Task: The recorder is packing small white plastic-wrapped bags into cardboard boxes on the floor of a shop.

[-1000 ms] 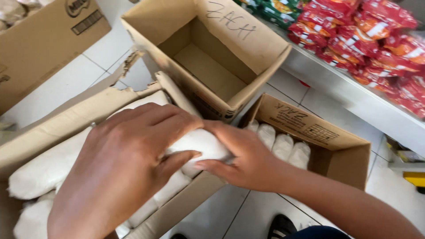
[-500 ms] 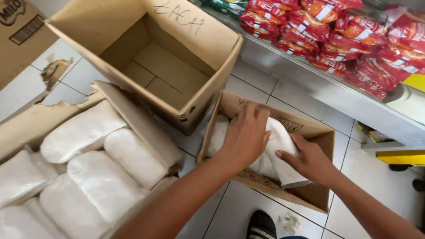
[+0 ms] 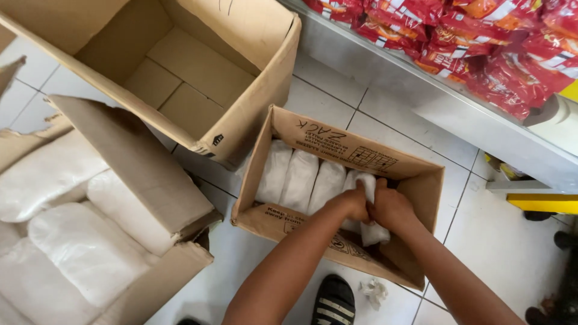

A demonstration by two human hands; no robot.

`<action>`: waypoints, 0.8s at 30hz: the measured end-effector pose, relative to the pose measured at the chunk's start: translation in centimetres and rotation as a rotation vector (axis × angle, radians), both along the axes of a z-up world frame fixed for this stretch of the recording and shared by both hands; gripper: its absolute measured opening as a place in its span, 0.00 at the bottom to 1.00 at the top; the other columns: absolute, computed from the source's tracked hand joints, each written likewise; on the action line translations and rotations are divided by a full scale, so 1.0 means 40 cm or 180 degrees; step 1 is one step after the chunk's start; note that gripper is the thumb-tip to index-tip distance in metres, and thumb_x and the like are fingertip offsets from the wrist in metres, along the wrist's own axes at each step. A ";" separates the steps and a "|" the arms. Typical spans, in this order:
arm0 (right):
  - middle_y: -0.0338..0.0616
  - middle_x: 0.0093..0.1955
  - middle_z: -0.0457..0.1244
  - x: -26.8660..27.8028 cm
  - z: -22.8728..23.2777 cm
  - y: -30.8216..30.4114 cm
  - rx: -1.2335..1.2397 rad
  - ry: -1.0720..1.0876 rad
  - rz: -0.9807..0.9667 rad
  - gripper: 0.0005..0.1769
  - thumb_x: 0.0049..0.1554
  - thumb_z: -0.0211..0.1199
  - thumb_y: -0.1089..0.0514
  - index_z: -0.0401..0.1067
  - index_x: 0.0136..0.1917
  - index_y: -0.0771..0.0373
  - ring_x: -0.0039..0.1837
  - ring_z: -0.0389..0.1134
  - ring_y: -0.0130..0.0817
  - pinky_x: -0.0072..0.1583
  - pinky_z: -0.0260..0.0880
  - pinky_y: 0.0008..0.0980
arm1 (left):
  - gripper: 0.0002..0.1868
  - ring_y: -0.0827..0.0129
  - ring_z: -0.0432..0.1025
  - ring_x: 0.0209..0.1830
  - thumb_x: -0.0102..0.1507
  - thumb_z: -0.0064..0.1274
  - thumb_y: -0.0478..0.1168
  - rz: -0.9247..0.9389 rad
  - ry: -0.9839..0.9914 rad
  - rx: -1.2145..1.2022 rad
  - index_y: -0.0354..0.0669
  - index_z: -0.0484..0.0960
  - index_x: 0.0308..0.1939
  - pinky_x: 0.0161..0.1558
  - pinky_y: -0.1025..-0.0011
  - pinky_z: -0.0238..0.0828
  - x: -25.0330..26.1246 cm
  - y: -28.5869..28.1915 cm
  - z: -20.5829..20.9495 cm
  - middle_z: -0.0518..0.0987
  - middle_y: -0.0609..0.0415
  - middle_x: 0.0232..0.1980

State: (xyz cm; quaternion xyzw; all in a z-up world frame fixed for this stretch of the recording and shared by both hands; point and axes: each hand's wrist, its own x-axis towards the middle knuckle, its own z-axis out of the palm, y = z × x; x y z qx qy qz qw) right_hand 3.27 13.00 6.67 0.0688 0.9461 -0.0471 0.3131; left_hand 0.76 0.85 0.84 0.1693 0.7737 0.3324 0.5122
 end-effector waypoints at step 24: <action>0.54 0.53 0.72 -0.065 -0.130 0.074 0.0985 0.0092 0.1516 0.12 0.63 0.54 0.57 0.73 0.57 0.61 0.53 0.77 0.51 0.54 0.79 0.49 | 0.36 0.48 0.76 0.56 0.50 0.72 0.43 0.0790 0.0380 0.0451 0.33 0.77 0.58 0.56 0.60 0.74 0.061 0.105 -0.214 0.79 0.36 0.58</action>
